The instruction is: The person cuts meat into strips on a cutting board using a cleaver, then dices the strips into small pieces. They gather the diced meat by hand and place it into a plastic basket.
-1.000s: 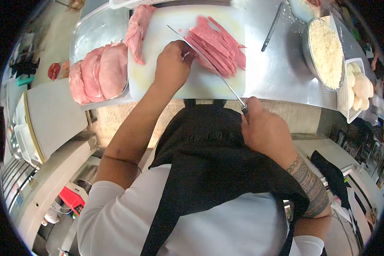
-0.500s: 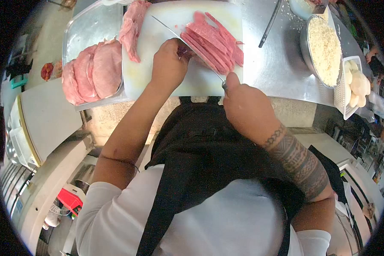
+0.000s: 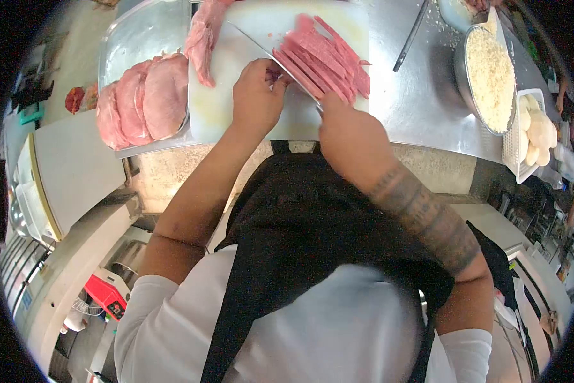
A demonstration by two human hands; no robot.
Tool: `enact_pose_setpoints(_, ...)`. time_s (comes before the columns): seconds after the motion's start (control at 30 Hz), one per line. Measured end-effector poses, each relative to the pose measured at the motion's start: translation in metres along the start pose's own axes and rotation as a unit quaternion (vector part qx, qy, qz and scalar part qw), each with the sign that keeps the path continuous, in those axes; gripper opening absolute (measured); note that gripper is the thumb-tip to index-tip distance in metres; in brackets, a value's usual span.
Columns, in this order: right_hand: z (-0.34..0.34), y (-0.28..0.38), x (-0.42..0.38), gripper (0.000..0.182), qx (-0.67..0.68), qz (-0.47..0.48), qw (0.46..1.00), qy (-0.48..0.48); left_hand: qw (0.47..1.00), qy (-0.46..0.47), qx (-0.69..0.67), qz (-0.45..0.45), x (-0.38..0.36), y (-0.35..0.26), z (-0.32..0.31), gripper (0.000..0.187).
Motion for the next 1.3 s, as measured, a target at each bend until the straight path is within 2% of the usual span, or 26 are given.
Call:
enact_pose_setpoints(0.07, 0.021, 0.003, -0.030, 0.022, -0.029, -0.001, 0.999, 0.029, 0.999, 0.010, 0.044, -0.002, 0.002, -0.006, 0.001, 0.023)
enact_pose_setpoints(0.17, 0.019, -0.009, -0.050, 0.024, -0.032, -0.036, 0.996, 0.079, 0.999, 0.016, 0.041, 0.007, 0.003, -0.005, 0.000, 0.025)
enact_pose_setpoints(0.27, -0.026, -0.035, -0.022, 0.021, -0.003, 0.002, 1.000, -0.004, 1.000, 0.021, 0.011, 0.019, 0.003, -0.003, -0.003, 0.027)
enact_pose_setpoints(0.4, -0.033, -0.039, 0.000, 0.022, 0.020, 0.021, 0.999, -0.025, 0.999, 0.033, 0.007, -0.002, 0.001, 0.002, -0.003, 0.030)
enact_pose_setpoints(0.47, -0.023, -0.044, 0.005, 0.022, 0.028, 0.006, 0.999, -0.022, 0.998, 0.012, -0.030, -0.055, 0.007, 0.003, -0.007, 0.031)
enact_pose_setpoints(0.57, 0.001, -0.043, -0.013, 0.024, 0.063, 0.037, 0.995, -0.071, 0.999, 0.013, 0.005, -0.049, 0.010, -0.002, -0.008, 0.035)
enact_pose_setpoints(0.67, 0.026, -0.040, -0.041, 0.025, 0.124, -0.010, 0.983, -0.135, 0.997, 0.019, 0.034, -0.069, 0.021, -0.005, -0.019, 0.037)
enact_pose_setpoints(0.73, 0.032, -0.053, -0.057, 0.027, 0.150, -0.035, 0.974, -0.168, 0.984, 0.000, 0.092, -0.156, 0.033, -0.002, -0.024, 0.048)
enact_pose_setpoints(0.77, 0.033, -0.058, -0.064, 0.026, 0.161, -0.049, 0.969, -0.181, 0.973, -0.008, 0.121, -0.197, 0.037, 0.000, -0.025, 0.054)
enact_pose_setpoints(0.87, 0.027, -0.075, -0.083, 0.024, 0.157, -0.087, 0.959, -0.219, 0.941, 0.084, 0.149, -0.291, 0.040, -0.017, -0.004, 0.085)
enact_pose_setpoints(0.97, 0.014, -0.079, -0.100, 0.023, 0.181, -0.132, 0.948, -0.225, 0.838, 0.187, 0.312, -0.406, 0.050, -0.028, -0.001, 0.115)
enact_pose_setpoints(1.07, -0.004, -0.077, -0.110, 0.025, 0.197, -0.179, 0.933, -0.243, 0.738, 0.293, 0.414, -0.446, 0.067, -0.051, -0.021, 0.128)
enact_pose_setpoints(1.17, -0.027, -0.075, -0.119, 0.026, 0.217, -0.205, 0.913, -0.279, 0.674, 0.330, 0.456, -0.479, 0.089, -0.066, -0.049, 0.131)
enact_pose_setpoints(1.3, -0.057, -0.076, -0.127, 0.022, 0.238, -0.248, 0.897, -0.279, 0.653, 0.391, 0.455, -0.463, 0.102, -0.065, -0.067, 0.134)
Point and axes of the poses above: each hand's wrist, its own x-axis towards the middle knuckle, its own z-axis out of the back of the hand, y = z × x, the point moved 3 cm from there along x, towards the middle knuckle, and after that the axes turned 13 degrees about z, right-handed, at the moved point
